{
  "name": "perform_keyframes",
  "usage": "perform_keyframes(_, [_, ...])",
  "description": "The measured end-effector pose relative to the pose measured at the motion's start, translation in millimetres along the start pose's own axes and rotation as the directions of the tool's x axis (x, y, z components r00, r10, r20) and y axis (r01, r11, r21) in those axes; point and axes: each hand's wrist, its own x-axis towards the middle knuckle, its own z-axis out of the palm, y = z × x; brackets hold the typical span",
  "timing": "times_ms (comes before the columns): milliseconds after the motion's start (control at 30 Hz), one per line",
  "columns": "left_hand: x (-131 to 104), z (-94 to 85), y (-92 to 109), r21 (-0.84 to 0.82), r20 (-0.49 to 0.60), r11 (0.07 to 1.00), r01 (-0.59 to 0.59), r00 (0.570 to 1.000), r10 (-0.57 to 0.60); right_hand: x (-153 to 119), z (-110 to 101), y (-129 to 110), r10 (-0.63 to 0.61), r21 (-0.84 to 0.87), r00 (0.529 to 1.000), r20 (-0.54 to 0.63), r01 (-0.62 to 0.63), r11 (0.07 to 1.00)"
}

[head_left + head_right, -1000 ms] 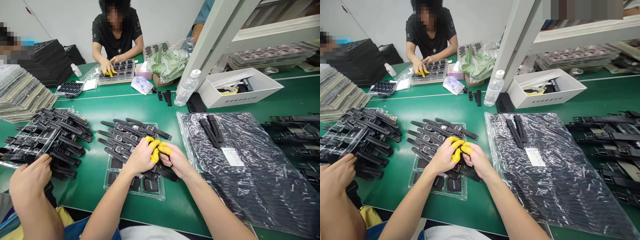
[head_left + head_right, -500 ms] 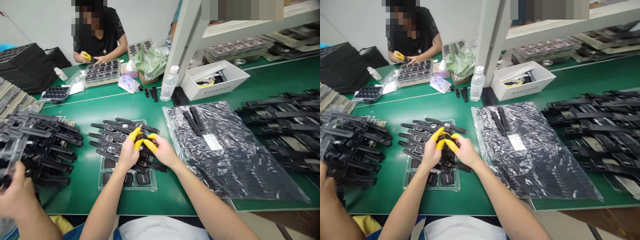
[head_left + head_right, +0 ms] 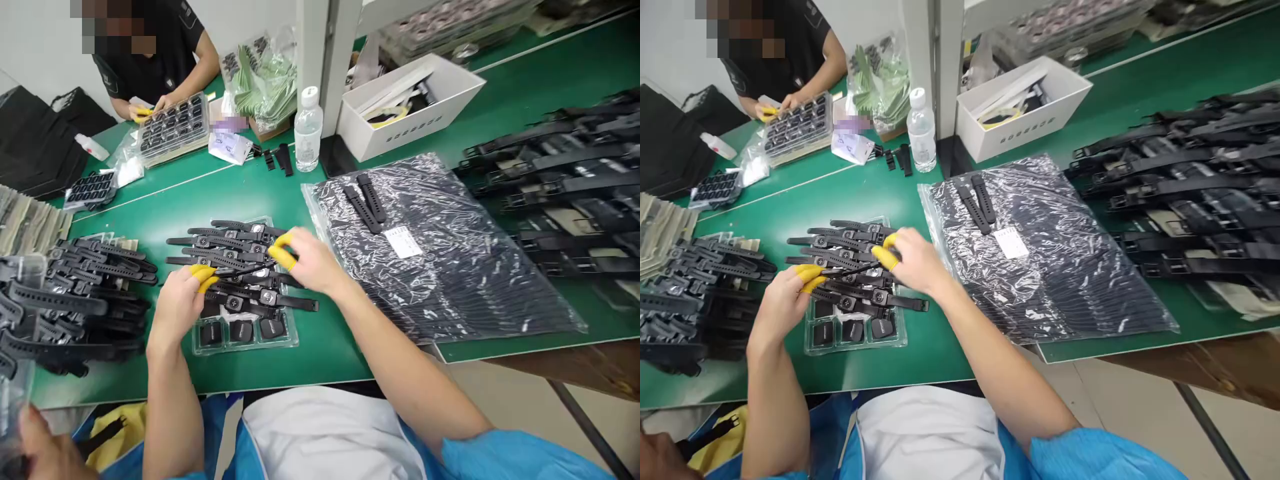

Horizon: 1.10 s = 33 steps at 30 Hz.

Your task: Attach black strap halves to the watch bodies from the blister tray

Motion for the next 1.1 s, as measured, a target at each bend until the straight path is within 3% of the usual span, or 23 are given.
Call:
perform_keyframes(67, [-16,-9.7,-7,-0.042,0.045,0.999,-0.008,0.999,0.010,3,-10,16,0.046,-0.131,0.975,-0.215,-0.076,0.988])
perform_keyframes(167, [-39,-18.4,-21,-0.117,0.125,0.991,0.063,0.991,-0.048,2,-22,46,0.227,-0.282,0.877,-0.424,-0.366,0.887])
perform_keyframes(267, [-56,-17.0,-36,-0.204,0.279,0.961,0.186,0.952,-0.125,-2,-27,68,0.357,-0.309,0.821,-0.446,-0.515,0.799])
perform_keyframes(367, [-64,-7.0,-47,-0.251,0.446,0.903,0.349,0.870,-0.212,-5,-28,74,0.408,-0.306,0.813,-0.417,-0.547,0.779])
perform_keyframes(433, [-65,1.2,-51,-0.266,0.477,0.863,0.428,0.837,-0.268,-6,-27,74,0.412,-0.310,0.819,-0.400,-0.544,0.780])
perform_keyframes(533, [-59,9.6,-54,-0.312,0.441,0.843,0.439,0.852,-0.280,-6,-27,72,0.406,-0.318,0.823,-0.397,-0.538,0.781])
perform_keyframes(733, [-47,11.2,-59,-0.216,0.388,0.915,0.341,0.890,-0.239,-6,-27,73,0.369,-0.325,0.826,-0.427,-0.521,0.790])
perform_keyframes(833, [-48,14.5,-58,-0.238,0.357,0.906,0.349,0.899,-0.253,-7,-28,72,0.355,-0.318,0.834,-0.421,-0.503,0.804])
perform_keyframes(933, [-53,18.4,-54,-0.244,0.273,0.880,0.408,0.899,-0.342,-7,-28,71,0.350,-0.314,0.834,-0.427,-0.500,0.807])
perform_keyframes(1100, [-61,13.3,-34,-0.153,0.044,0.908,0.391,0.920,-0.389,-8,-28,74,0.339,-0.330,0.832,-0.438,-0.500,0.801])
